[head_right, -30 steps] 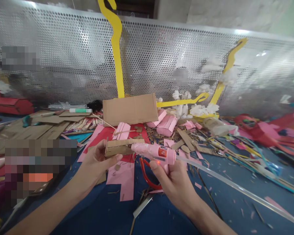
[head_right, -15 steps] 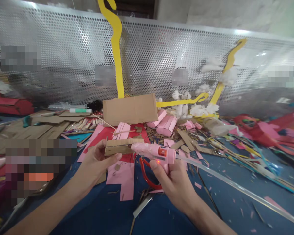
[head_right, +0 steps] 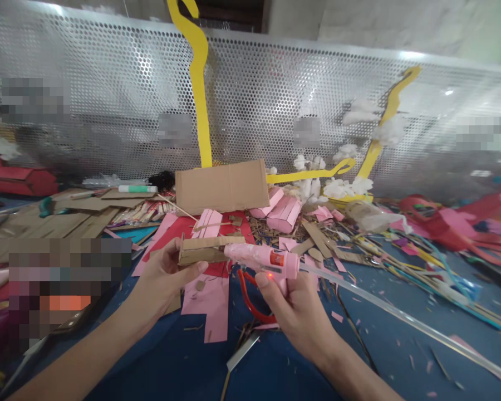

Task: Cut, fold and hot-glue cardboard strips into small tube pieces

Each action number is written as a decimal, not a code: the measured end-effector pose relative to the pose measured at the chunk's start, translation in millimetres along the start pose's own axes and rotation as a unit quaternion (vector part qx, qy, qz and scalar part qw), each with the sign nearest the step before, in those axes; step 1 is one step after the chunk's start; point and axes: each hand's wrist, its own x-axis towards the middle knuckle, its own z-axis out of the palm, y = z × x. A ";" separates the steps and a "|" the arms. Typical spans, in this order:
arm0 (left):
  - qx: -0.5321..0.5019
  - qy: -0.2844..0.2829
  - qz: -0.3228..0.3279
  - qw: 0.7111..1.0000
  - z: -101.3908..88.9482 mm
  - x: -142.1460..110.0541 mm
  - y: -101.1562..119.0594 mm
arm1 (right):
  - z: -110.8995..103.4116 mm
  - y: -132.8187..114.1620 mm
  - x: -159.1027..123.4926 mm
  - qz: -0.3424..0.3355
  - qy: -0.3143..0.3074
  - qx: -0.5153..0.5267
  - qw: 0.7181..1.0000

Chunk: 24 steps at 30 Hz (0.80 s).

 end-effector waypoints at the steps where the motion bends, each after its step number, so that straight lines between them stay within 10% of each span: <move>1: 0.000 -0.001 -0.004 1.000 0.0 -0.4 1.1 | 0.0 0.5 -0.1 0.006 0.000 -0.003 1.000; 24: 0.010 0.021 -0.003 1.000 -3.8 2.8 -4.6 | -2.3 6.9 1.1 0.020 0.012 -0.032 0.999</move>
